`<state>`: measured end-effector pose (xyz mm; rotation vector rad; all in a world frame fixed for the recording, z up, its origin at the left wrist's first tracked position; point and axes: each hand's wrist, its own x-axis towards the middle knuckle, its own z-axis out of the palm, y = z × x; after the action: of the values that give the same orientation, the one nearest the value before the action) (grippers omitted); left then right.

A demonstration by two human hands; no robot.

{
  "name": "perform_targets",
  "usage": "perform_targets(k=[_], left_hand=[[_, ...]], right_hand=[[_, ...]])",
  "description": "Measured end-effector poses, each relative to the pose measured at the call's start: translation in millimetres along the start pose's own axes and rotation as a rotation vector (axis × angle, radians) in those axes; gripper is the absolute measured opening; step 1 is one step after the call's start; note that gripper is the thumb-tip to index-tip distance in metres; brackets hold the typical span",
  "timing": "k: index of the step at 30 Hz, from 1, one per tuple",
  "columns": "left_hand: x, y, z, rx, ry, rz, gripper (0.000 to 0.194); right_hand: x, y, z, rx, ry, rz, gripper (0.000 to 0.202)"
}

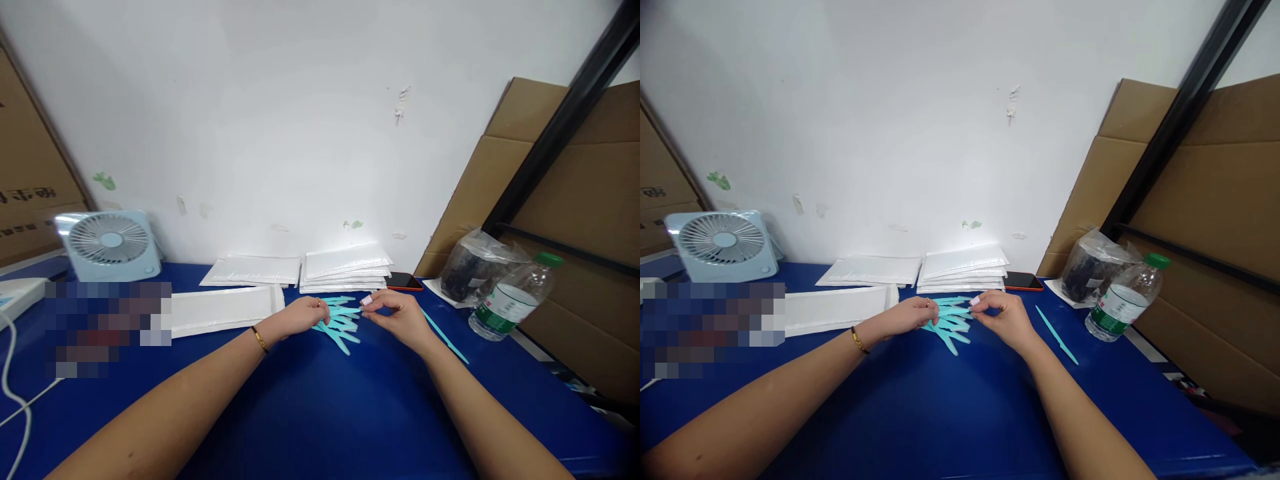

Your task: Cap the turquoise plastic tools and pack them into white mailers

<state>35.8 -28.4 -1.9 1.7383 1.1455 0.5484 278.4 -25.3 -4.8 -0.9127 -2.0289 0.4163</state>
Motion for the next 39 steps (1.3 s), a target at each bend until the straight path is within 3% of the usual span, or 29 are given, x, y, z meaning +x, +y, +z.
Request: perform_targets(k=[10, 14, 17, 18, 20, 22, 24, 26, 28, 33, 39], left_hand=[[-3, 3, 6.0, -0.065, -0.099, 0.058, 0.019], [-3, 2, 4.2, 0.150, -0.075, 0.131, 0.025], [-3, 0, 1.4, 0.459, 0.051, 0.281, 0.035], [-3, -2, 0.6, 0.573, 0.103, 0.330, 0.043], [-1, -8, -0.7, 0.763, 0.158, 0.365, 0.079], [4, -15, -1.4, 0.858, 0.125, 0.320, 0.105], [10, -21, -1.5, 0.872, 0.069, 0.275, 0.105], [14, -24, -0.6, 0.860, 0.047, 0.270, 0.094], [15, -22, 1.8, 0.852, 0.056, 0.293, 0.077], [9, -11, 17.3, 0.909, 0.057, 0.332, 0.034], [7, -2, 39.4, 0.946, 0.148, 0.244, 0.025]], right_hand=[[-2, -13, 21, 0.057, -0.012, -0.085, 0.007], [-2, -10, 27, 0.030, -0.022, -0.118, 0.009], [-2, -5, 24, 0.006, -0.126, -0.091, 0.013], [-2, -3, 21, -0.007, -0.168, -0.069, 0.019], [-2, 2, 17, -0.040, -0.232, -0.004, 0.041], [-2, 7, 16, -0.083, -0.289, 0.069, 0.071], [-2, 13, 17, -0.133, -0.383, 0.142, 0.099], [-3, 17, 22, -0.191, -0.482, 0.185, 0.114], [-2, 17, 27, -0.252, -0.515, 0.177, 0.108], [2, 4, 32, -0.389, -0.480, 0.040, 0.044], [8, -15, 38, -0.666, -0.634, 0.063, 0.031]])
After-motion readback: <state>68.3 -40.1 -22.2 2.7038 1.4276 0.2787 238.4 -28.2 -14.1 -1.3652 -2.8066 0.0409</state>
